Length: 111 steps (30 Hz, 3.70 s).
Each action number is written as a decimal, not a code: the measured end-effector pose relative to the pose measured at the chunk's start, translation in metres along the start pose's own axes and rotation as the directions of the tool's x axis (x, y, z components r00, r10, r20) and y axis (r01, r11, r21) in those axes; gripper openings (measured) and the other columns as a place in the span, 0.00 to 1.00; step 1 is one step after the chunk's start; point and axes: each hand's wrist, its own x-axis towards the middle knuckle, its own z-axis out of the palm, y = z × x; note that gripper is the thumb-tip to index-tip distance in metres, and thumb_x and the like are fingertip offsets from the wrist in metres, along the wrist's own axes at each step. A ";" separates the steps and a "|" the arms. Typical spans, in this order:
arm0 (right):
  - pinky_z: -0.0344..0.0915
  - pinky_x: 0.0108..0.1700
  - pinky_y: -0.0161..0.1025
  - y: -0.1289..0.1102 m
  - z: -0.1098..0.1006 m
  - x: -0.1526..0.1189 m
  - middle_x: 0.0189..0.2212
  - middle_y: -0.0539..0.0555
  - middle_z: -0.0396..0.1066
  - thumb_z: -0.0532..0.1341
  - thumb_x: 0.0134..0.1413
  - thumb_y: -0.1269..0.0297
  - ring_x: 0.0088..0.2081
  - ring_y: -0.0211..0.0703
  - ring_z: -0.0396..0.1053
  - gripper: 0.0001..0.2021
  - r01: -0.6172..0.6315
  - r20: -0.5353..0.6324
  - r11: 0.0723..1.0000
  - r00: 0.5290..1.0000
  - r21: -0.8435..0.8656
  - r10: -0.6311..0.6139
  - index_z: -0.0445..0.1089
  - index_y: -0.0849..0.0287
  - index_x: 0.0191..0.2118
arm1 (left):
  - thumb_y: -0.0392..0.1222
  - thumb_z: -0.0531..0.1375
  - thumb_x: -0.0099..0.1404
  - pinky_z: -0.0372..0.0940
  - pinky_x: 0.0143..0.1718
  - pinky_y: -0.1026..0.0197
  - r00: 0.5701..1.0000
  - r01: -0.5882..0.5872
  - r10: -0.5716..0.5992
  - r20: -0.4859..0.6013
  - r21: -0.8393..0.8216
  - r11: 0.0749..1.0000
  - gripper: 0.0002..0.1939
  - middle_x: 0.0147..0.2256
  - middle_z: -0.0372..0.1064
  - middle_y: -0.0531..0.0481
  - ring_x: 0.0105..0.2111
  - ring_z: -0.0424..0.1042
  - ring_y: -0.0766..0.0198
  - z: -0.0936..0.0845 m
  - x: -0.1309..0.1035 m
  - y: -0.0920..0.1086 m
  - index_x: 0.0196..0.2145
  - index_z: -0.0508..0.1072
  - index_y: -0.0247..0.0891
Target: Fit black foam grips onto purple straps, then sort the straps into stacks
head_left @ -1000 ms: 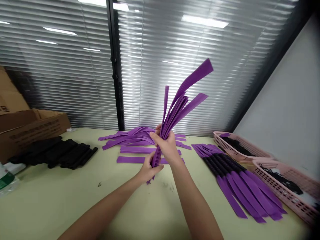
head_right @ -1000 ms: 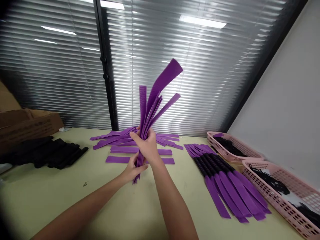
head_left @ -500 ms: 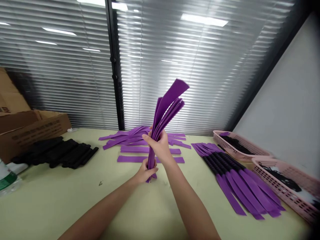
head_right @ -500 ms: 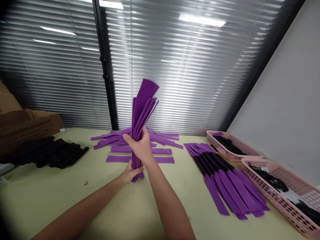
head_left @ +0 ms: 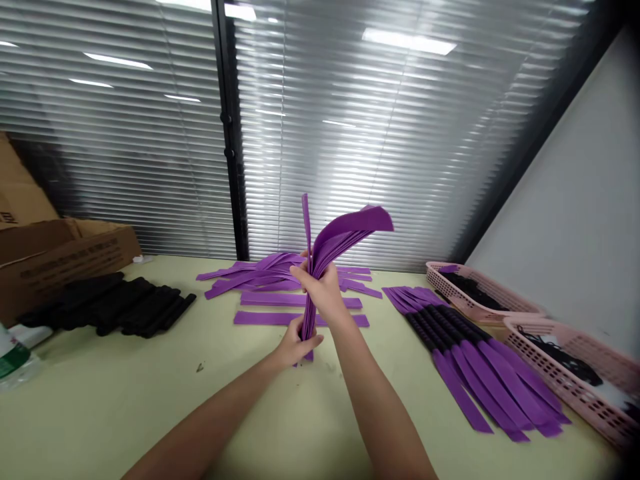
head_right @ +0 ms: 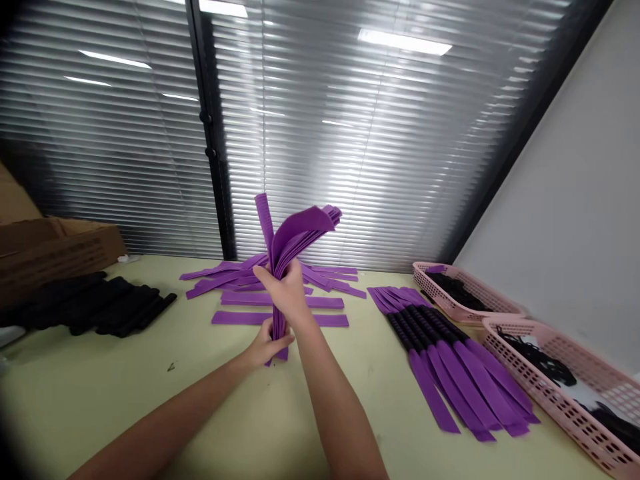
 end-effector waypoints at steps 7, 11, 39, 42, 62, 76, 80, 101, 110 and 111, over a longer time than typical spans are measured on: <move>0.61 0.28 0.34 -0.015 -0.001 0.003 0.22 0.43 0.60 0.65 0.49 0.59 0.22 0.33 0.58 0.13 0.096 0.025 0.993 0.995 0.061 -0.098 0.64 0.55 0.40 | 0.58 0.66 0.52 0.51 0.25 0.63 0.994 -0.110 0.107 0.038 0.068 0.992 0.23 0.21 0.51 0.57 0.22 0.52 0.69 -0.002 0.008 0.008 0.25 0.60 0.38; 0.59 0.26 0.33 -0.002 -0.006 0.003 0.21 0.43 0.60 0.65 0.49 0.59 0.22 0.33 0.58 0.12 0.055 -0.042 0.998 0.998 0.015 -0.055 0.65 0.56 0.37 | 0.56 0.69 0.48 0.52 0.24 0.63 0.996 -0.081 0.077 0.047 0.078 0.994 0.23 0.21 0.53 0.57 0.22 0.54 0.69 0.001 0.005 0.000 0.30 0.65 0.37; 0.49 0.16 0.31 -0.026 -0.009 0.015 0.15 0.40 0.51 0.67 0.46 0.55 0.14 0.29 0.50 0.18 0.048 -0.167 0.934 0.986 0.354 0.012 0.56 0.55 0.25 | 0.51 0.66 0.54 0.56 0.28 0.64 0.982 -0.179 0.190 -0.008 0.296 0.938 0.21 0.26 0.61 0.55 0.25 0.59 0.67 0.003 0.005 0.008 0.39 0.67 0.36; 0.50 0.16 0.31 -0.026 -0.014 0.009 0.15 0.40 0.52 0.66 0.46 0.55 0.14 0.29 0.51 0.17 0.047 -0.175 0.951 0.984 0.307 0.008 0.56 0.55 0.25 | 0.51 0.66 0.55 0.58 0.30 0.63 0.980 -0.196 0.158 0.119 0.461 0.865 0.24 0.29 0.64 0.54 0.27 0.62 0.65 -0.005 0.005 0.017 0.46 0.67 0.37; 0.61 0.23 0.33 -0.024 -0.037 0.003 0.16 0.40 0.58 0.69 0.40 0.57 0.16 0.31 0.58 0.17 -0.013 -0.213 0.974 0.975 0.224 0.062 0.60 0.56 0.27 | 0.54 0.69 0.50 0.62 0.31 0.63 0.974 -0.140 0.144 0.174 -0.040 0.989 0.26 0.29 0.65 0.52 0.29 0.66 0.65 0.031 0.019 0.010 0.38 0.66 0.35; 0.67 0.27 0.35 -0.043 -0.043 0.011 0.24 0.47 0.68 0.70 0.41 0.52 0.23 0.36 0.66 0.19 0.033 -0.099 0.994 0.995 0.104 -0.023 0.67 0.57 0.35 | 0.50 0.66 0.56 0.56 0.27 0.65 0.983 -0.121 0.110 0.150 0.066 0.990 0.21 0.28 0.58 0.55 0.26 0.58 0.69 0.033 0.016 0.005 0.39 0.64 0.37; 0.69 0.30 0.36 -0.049 -0.048 0.015 0.30 0.49 0.70 0.70 0.41 0.52 0.27 0.38 0.70 0.20 0.004 -0.015 0.998 1.000 0.067 -0.003 0.68 0.57 0.38 | 0.50 0.67 0.55 0.57 0.28 0.65 0.991 -0.087 0.082 0.104 0.042 0.995 0.22 0.27 0.57 0.56 0.26 0.57 0.69 0.032 0.016 0.005 0.39 0.64 0.37; 0.65 0.38 0.35 -0.043 -0.029 0.039 0.37 0.50 0.70 0.58 0.54 0.48 0.39 0.40 0.69 0.16 0.280 -0.371 0.955 0.881 -0.096 -0.295 0.67 0.54 0.42 | 0.55 0.63 0.58 0.53 0.27 0.65 0.990 -0.119 0.112 0.083 0.081 0.990 0.21 0.26 0.56 0.57 0.24 0.55 0.70 0.034 0.019 -0.004 0.38 0.64 0.36; 0.66 0.30 0.33 -0.043 -0.027 0.037 0.33 0.48 0.65 0.60 0.52 0.47 0.32 0.37 0.68 0.17 0.289 -0.428 0.957 0.865 -0.002 -0.262 0.61 0.51 0.43 | 0.50 0.59 0.63 0.50 0.25 0.65 0.977 -0.197 0.179 0.117 0.164 0.967 0.15 0.23 0.52 0.59 0.22 0.51 0.71 0.038 0.017 -0.001 0.41 0.65 0.36; 0.64 0.26 0.32 -0.043 -0.029 0.037 0.30 0.46 0.63 0.60 0.52 0.46 0.27 0.35 0.66 0.17 0.283 -0.421 0.959 0.872 0.015 -0.251 0.61 0.50 0.42 | 0.50 0.58 0.64 0.50 0.25 0.65 0.976 -0.203 0.186 0.109 0.168 0.965 0.15 0.24 0.52 0.58 0.22 0.52 0.70 0.038 0.017 0.000 0.41 0.65 0.36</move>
